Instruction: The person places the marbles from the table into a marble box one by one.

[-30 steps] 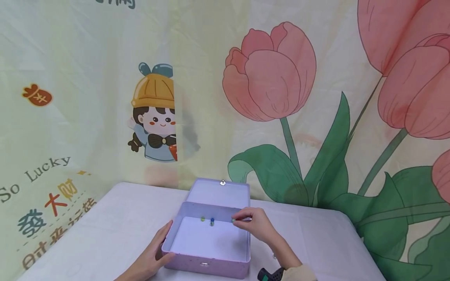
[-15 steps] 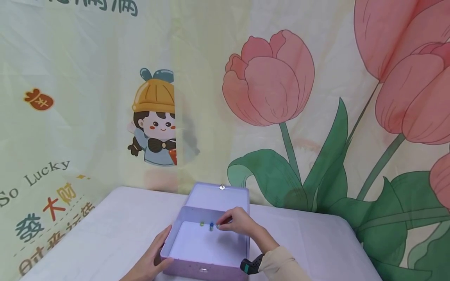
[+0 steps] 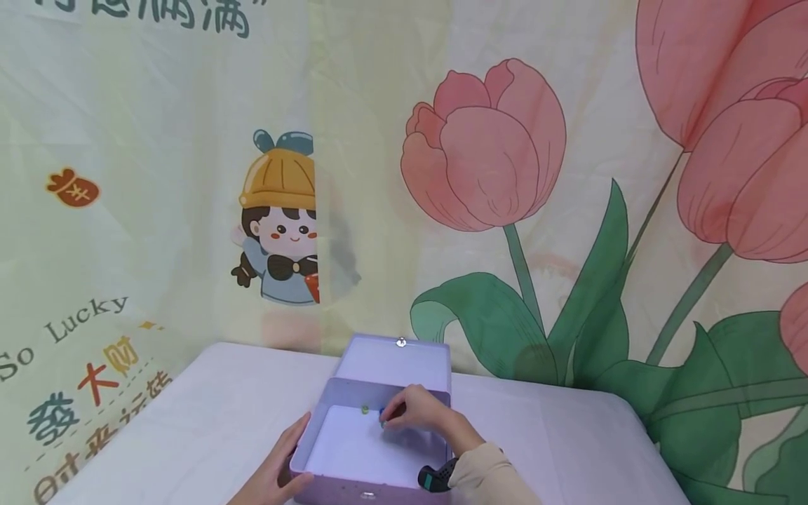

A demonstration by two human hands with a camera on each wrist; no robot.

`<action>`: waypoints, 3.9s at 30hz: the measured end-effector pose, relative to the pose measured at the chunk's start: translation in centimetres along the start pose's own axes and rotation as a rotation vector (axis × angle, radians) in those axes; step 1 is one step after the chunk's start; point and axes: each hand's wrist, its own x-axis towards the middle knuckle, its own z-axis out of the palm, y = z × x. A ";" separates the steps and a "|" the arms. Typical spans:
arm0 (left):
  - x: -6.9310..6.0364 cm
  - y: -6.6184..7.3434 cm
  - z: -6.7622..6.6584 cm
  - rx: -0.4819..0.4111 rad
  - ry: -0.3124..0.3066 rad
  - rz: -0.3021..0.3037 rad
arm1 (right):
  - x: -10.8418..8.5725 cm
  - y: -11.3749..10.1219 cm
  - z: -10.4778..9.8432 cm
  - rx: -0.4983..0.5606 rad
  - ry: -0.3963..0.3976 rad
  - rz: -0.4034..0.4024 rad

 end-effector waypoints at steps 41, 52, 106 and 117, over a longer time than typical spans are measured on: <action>0.2 0.6 -0.3 -0.107 -0.043 -0.065 | -13.4 3.7 -5.1 0.303 0.285 0.160; 0.3 0.4 0.2 -0.113 0.002 0.043 | -19.2 9.6 -3.9 0.287 0.396 0.395; 0.3 0.5 0.5 -0.093 0.023 0.015 | -20.4 10.9 -1.9 0.140 0.413 0.365; 0.3 0.8 0.4 -0.109 -0.002 -0.035 | -20.3 10.3 -2.2 0.172 0.397 0.386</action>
